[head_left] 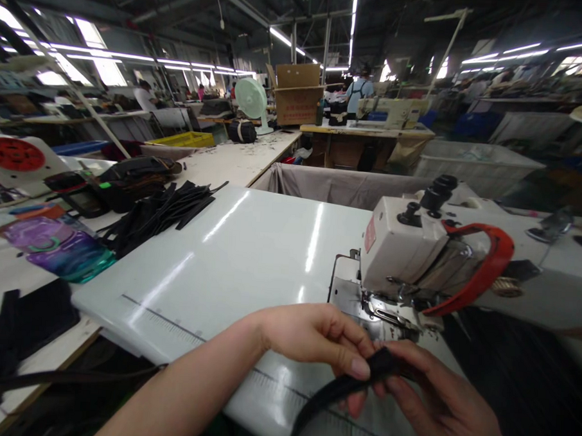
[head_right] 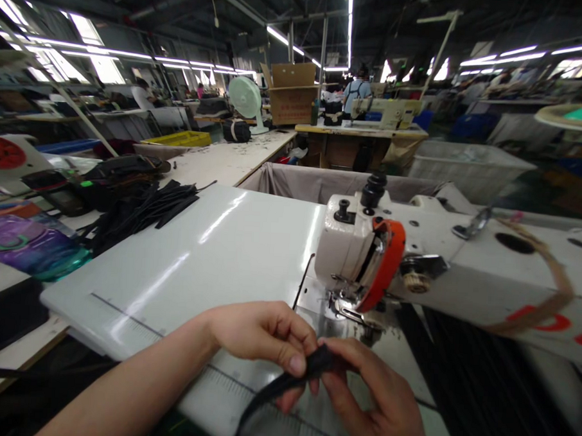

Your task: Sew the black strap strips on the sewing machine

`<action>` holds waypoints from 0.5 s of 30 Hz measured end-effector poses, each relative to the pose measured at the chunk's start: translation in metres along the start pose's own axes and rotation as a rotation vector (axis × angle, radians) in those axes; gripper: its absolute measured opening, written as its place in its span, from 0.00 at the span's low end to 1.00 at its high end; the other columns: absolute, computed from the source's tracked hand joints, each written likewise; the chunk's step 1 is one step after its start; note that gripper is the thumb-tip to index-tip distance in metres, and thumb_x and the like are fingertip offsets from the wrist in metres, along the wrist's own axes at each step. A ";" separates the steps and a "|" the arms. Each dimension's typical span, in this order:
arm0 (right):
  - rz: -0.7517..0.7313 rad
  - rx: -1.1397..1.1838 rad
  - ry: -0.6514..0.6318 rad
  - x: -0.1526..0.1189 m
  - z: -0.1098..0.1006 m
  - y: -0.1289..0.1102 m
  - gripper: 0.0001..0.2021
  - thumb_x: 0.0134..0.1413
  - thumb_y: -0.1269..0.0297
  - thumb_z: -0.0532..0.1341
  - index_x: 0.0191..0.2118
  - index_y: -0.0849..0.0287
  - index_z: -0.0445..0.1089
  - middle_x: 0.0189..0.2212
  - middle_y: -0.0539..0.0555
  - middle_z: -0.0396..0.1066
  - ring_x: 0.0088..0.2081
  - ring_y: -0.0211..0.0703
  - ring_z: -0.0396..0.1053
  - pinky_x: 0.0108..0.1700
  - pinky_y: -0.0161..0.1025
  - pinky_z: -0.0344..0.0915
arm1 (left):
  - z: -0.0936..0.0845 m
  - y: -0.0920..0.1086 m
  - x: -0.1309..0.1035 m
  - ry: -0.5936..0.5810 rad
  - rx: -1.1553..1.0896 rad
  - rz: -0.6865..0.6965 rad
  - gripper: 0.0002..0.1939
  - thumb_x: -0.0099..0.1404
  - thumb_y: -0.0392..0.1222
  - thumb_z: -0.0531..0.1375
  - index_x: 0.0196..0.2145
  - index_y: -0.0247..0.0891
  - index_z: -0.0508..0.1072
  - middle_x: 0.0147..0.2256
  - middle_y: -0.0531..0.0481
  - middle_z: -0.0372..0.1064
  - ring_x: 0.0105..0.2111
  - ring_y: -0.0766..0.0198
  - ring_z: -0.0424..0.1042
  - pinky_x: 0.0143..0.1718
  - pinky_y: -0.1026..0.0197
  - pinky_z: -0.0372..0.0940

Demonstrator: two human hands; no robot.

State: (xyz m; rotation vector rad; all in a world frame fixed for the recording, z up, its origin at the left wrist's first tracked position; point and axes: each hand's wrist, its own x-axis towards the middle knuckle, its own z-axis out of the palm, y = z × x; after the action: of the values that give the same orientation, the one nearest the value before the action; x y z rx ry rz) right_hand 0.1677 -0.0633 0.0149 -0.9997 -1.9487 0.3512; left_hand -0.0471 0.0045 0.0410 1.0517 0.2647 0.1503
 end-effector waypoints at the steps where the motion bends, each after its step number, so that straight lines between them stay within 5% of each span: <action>1: 0.006 -0.002 0.001 0.000 -0.001 0.000 0.12 0.60 0.62 0.61 0.49 0.49 0.70 0.36 0.49 0.78 0.33 0.39 0.77 0.37 0.27 0.72 | 0.000 -0.001 0.002 -0.025 -0.034 0.004 0.21 0.61 0.56 0.65 0.36 0.31 0.74 0.20 0.56 0.64 0.20 0.70 0.64 0.30 0.64 0.67; 7: 0.091 0.077 0.042 0.000 0.000 0.000 0.06 0.59 0.62 0.62 0.41 0.48 0.73 0.28 0.46 0.75 0.27 0.36 0.74 0.31 0.27 0.71 | 0.001 -0.009 0.014 -0.118 -0.288 -0.052 0.12 0.68 0.46 0.58 0.38 0.31 0.71 0.20 0.58 0.55 0.15 0.74 0.49 0.19 0.67 0.56; 15: 0.258 0.118 0.034 0.001 0.002 -0.007 0.08 0.58 0.57 0.61 0.30 0.51 0.73 0.20 0.45 0.71 0.20 0.36 0.69 0.25 0.29 0.68 | 0.001 -0.009 0.015 -0.088 -0.344 -0.075 0.13 0.70 0.33 0.46 0.37 0.29 0.70 0.20 0.55 0.58 0.12 0.74 0.49 0.16 0.69 0.57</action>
State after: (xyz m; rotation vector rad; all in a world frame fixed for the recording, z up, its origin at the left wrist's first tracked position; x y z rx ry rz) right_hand 0.1618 -0.0668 0.0183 -1.1734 -1.7498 0.5838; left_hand -0.0329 0.0027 0.0315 0.7036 0.1903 0.0780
